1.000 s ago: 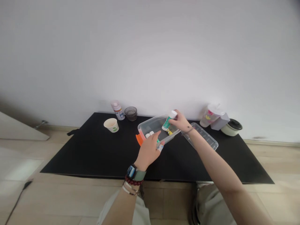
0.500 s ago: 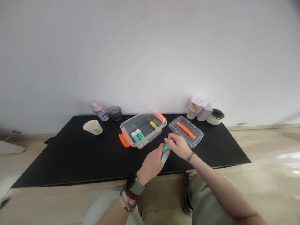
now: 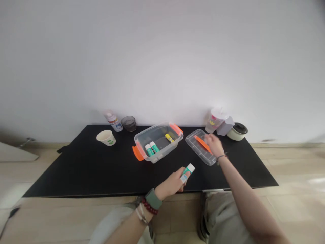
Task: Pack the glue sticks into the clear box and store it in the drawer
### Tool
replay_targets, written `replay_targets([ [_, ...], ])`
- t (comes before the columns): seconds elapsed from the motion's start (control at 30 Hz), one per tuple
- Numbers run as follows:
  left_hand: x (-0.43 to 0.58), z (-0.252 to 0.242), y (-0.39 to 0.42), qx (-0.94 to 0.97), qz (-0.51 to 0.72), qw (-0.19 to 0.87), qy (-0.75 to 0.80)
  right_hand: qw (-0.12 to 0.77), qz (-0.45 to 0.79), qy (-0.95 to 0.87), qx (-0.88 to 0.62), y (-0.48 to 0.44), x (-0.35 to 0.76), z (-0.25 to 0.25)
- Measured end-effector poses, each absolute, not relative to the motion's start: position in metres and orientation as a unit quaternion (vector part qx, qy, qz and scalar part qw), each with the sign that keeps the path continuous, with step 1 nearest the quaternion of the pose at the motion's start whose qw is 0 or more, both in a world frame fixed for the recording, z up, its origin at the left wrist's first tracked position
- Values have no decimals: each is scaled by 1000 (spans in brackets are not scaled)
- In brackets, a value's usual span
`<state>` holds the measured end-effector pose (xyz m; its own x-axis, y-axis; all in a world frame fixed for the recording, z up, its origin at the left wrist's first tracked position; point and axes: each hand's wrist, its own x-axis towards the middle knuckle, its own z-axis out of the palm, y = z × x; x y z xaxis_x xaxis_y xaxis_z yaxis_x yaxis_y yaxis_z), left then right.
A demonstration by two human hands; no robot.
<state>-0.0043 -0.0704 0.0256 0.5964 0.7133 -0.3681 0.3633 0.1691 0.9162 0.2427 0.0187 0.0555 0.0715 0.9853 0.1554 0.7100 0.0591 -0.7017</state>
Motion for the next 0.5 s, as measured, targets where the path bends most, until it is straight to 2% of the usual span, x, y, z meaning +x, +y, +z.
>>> replay_targets([
  [0.1,-2,9,-59,741,110,397,530,142,210,-619,-743,26,226,19],
  [0.2,0,-3,-46,787,61,232,569,44,224,-649,-725,28,204,-6],
  [0.3,2,-10,-36,812,35,130,568,67,167,-667,-723,31,195,3],
  [0.43,7,-19,-27,826,40,33,562,225,57,-696,-680,44,169,52],
  [0.5,8,-22,-22,827,55,21,559,225,48,-730,-643,58,139,73],
])
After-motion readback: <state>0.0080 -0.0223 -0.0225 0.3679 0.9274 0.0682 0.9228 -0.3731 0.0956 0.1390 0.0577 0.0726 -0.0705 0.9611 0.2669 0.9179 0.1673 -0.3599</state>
